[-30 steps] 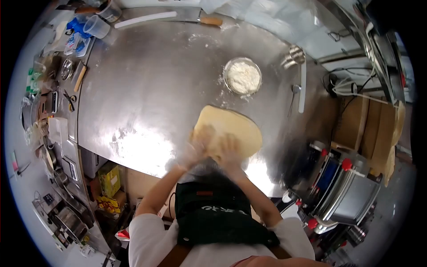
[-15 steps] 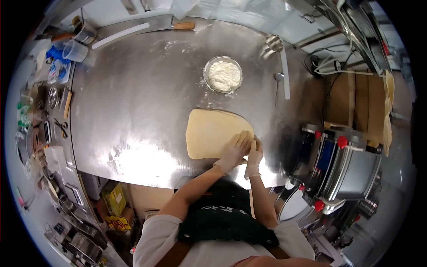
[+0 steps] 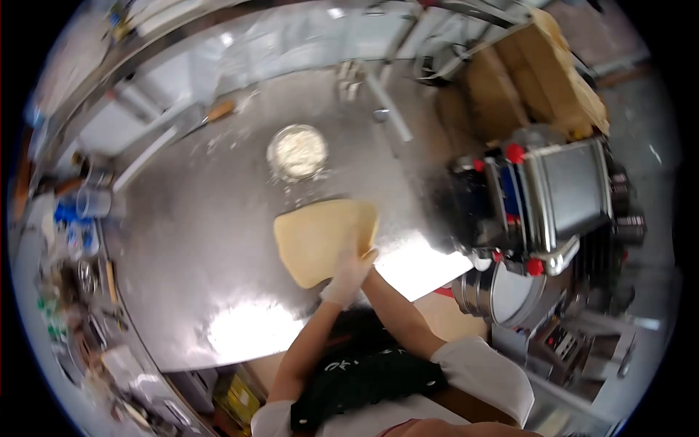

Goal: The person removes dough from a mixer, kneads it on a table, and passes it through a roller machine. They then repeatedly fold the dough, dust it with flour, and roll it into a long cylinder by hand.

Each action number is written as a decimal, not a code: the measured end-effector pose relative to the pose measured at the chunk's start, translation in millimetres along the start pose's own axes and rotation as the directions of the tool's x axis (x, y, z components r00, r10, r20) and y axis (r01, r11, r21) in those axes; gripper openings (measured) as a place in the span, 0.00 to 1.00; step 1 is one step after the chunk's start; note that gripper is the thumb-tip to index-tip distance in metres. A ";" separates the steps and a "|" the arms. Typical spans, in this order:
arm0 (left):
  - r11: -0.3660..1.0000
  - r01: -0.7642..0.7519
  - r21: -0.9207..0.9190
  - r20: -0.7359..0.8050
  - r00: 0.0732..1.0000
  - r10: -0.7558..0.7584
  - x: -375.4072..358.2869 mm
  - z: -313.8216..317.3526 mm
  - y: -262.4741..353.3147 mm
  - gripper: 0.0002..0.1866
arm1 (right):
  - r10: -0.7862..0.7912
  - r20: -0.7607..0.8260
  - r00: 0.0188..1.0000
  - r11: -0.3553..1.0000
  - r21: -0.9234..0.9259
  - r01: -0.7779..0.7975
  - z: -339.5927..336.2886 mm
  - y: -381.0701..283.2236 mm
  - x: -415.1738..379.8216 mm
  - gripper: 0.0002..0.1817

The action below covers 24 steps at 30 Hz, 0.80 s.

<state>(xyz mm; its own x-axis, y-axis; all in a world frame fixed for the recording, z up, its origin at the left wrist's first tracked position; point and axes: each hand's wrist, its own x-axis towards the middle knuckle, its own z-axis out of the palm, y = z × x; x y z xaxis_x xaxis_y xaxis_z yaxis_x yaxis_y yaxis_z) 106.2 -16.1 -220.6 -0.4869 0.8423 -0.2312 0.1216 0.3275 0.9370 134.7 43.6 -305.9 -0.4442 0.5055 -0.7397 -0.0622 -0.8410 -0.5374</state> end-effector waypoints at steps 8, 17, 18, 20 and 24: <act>0.536 -0.185 0.824 0.094 0.977 0.191 10.9 -38.5 -77.9 0.50 | -0.158 -0.082 0.984 0.979 -0.142 0.145 -71.7 -58.8 -13.1 0.29; 0.973 -0.177 -0.150 -0.061 0.984 0.169 90.5 94.1 117.6 0.40 | -0.653 0.111 0.749 0.546 -0.616 0.568 -112.3 -214.2 -240.1 0.22; 0.976 -0.173 -0.132 -0.038 0.985 0.169 105.2 115.5 144.4 0.38 | -0.747 0.155 0.646 0.407 -0.662 0.629 -121.3 -232.9 -264.1 0.20; 0.945 0.018 -0.328 0.178 0.983 0.043 135.3 148.3 195.1 0.35 | -0.848 0.194 0.494 0.259 -0.660 0.705 -149.2 -261.5 -303.8 0.18; 0.512 0.713 -0.479 0.789 0.605 -0.106 196.5 194.4 238.7 0.38 | -0.936 0.065 0.347 0.218 -0.666 0.713 -201.7 -298.2 -354.9 0.16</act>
<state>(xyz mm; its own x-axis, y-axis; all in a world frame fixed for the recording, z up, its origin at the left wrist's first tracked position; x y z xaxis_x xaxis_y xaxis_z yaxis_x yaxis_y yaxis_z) 207.7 310.8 -93.2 0.3748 0.8131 -0.4455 -0.6989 0.5635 0.4405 491.1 153.8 35.2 -0.1541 0.9498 0.2722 0.2655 0.3052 -0.9145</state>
